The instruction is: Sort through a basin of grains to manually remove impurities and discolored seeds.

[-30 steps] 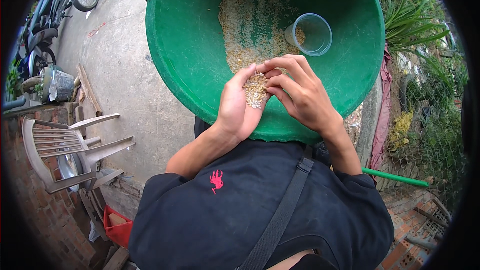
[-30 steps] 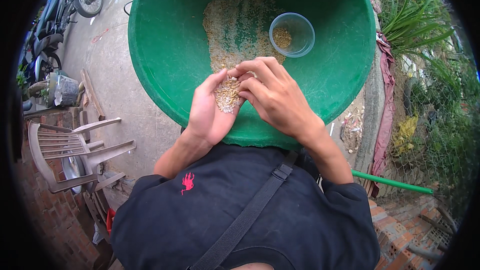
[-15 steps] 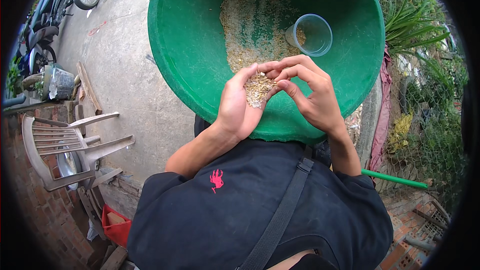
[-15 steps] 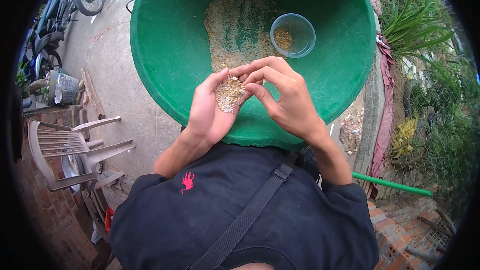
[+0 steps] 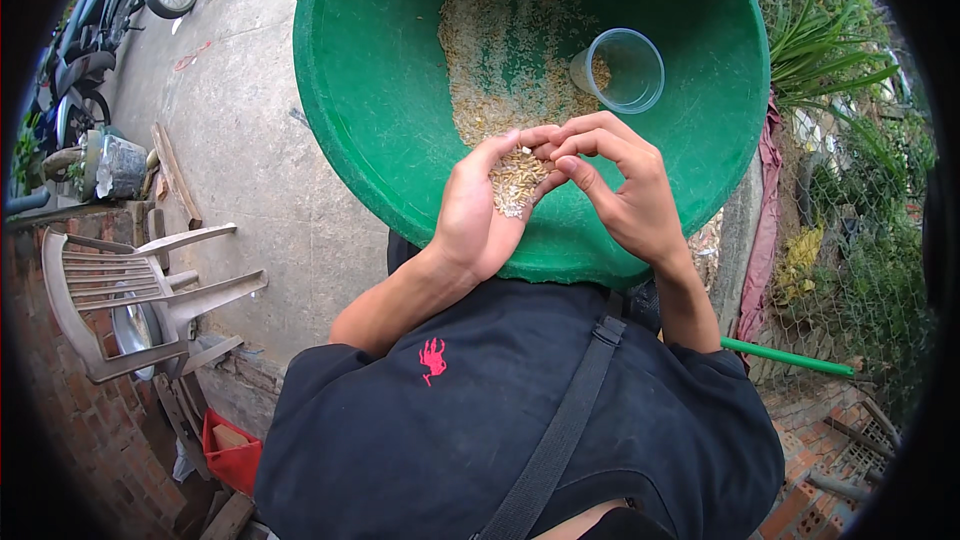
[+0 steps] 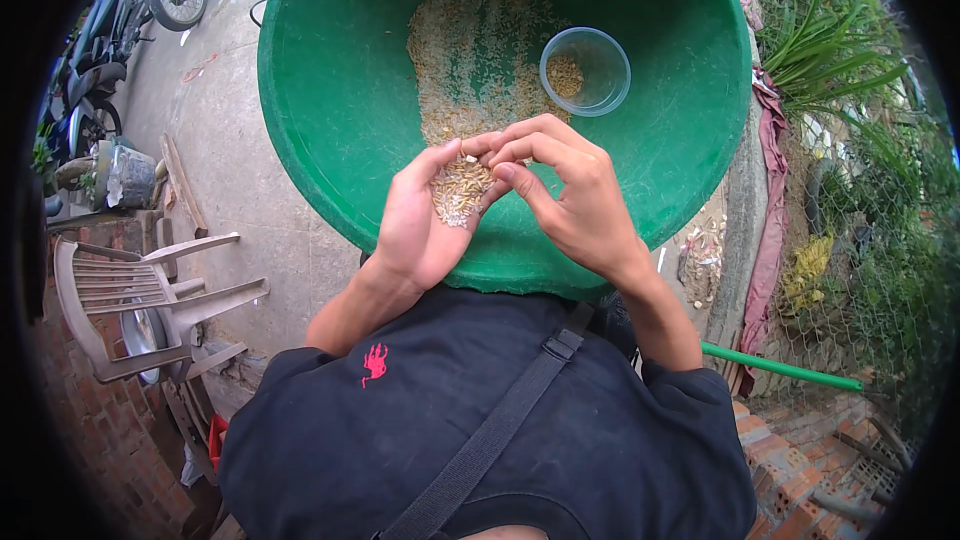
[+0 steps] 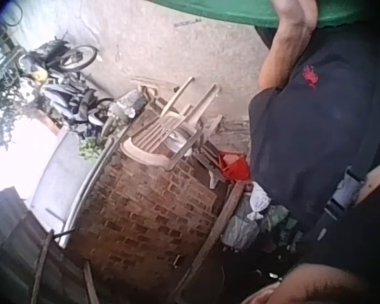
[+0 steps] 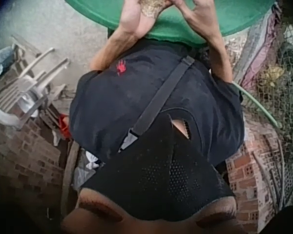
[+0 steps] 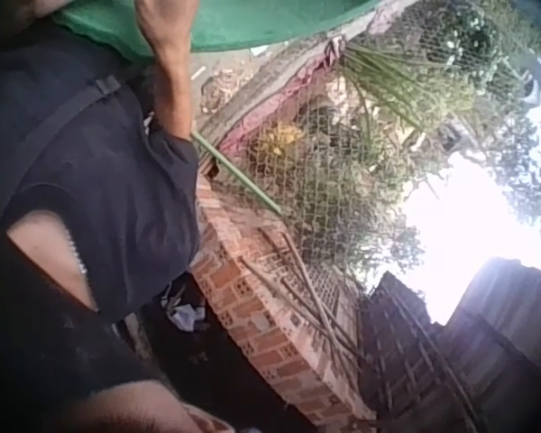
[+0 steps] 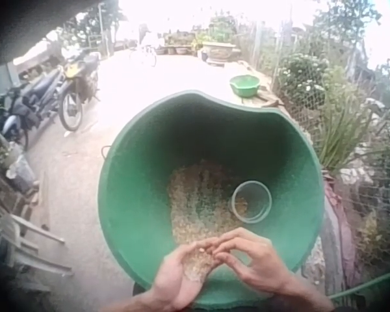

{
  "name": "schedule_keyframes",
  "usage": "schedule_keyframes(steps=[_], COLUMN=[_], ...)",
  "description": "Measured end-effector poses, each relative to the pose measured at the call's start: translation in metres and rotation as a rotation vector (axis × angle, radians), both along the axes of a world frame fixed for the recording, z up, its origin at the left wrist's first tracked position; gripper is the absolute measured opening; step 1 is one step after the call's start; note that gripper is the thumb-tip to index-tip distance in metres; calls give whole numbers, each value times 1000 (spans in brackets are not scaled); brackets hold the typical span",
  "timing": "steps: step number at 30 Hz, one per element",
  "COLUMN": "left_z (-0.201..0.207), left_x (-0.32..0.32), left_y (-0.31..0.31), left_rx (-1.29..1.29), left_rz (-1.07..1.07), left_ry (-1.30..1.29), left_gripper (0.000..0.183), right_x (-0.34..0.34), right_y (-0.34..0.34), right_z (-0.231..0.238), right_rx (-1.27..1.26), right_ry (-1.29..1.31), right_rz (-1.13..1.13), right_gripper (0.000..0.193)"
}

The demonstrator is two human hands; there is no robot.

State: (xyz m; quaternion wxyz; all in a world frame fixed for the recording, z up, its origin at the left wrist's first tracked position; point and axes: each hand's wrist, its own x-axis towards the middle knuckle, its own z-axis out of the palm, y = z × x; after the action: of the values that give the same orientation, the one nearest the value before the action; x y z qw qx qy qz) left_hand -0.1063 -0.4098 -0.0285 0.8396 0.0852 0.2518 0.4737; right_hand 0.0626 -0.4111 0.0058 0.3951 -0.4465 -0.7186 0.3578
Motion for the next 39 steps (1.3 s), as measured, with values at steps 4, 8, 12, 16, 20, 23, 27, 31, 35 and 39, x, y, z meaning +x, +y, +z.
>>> schedule_keyframes(steps=[4, 8, 12, 16, 20, 23, 27, 31, 35, 39], left_z=[-1, 3, -1, 9, 2, 0, -5, -2, -7, 6], left_x=[0, 1, 0, -3, -2, -2, -3, -1, -3, 0], left_y=[0, 1, -1, -1, -1, -1, -2, -2, -2, -3], left_rx=[1, 3, 41, 78, -9, 23, 43, 23, 22, 9], left_rz=[6, -3, -5, -50, -29, -51, -64, -50, -53, -57], left_ry=[7, 16, -12, -32, 49, 48, -35, -27, -65, -6], left_gripper=[37, 38, 40, 40, 40, 40, 34, 31, 30, 32], right_x=[0, -4, -4, -1, -2, 0, -2, -2, -2, 4], right_y=[1, -1, 0, 6, 6, 5, 3, 3, 3, 4], right_z=[-2, 1, 3, 8, 2, -2, -6, -6, -3, -1], right_rx=[-16, -54, 137, 314, 323, 284, 227, 252, 282, 214], right_ry=[17, 47, -68, -262, -341, -377, -289, -247, -217, -74], right_rz=[6, -40, -97, 83, 129, 93, 102, 112, 83, 4], right_gripper=[6, 7, 13, 20, 22, 21, 17, 15, 15, 13])
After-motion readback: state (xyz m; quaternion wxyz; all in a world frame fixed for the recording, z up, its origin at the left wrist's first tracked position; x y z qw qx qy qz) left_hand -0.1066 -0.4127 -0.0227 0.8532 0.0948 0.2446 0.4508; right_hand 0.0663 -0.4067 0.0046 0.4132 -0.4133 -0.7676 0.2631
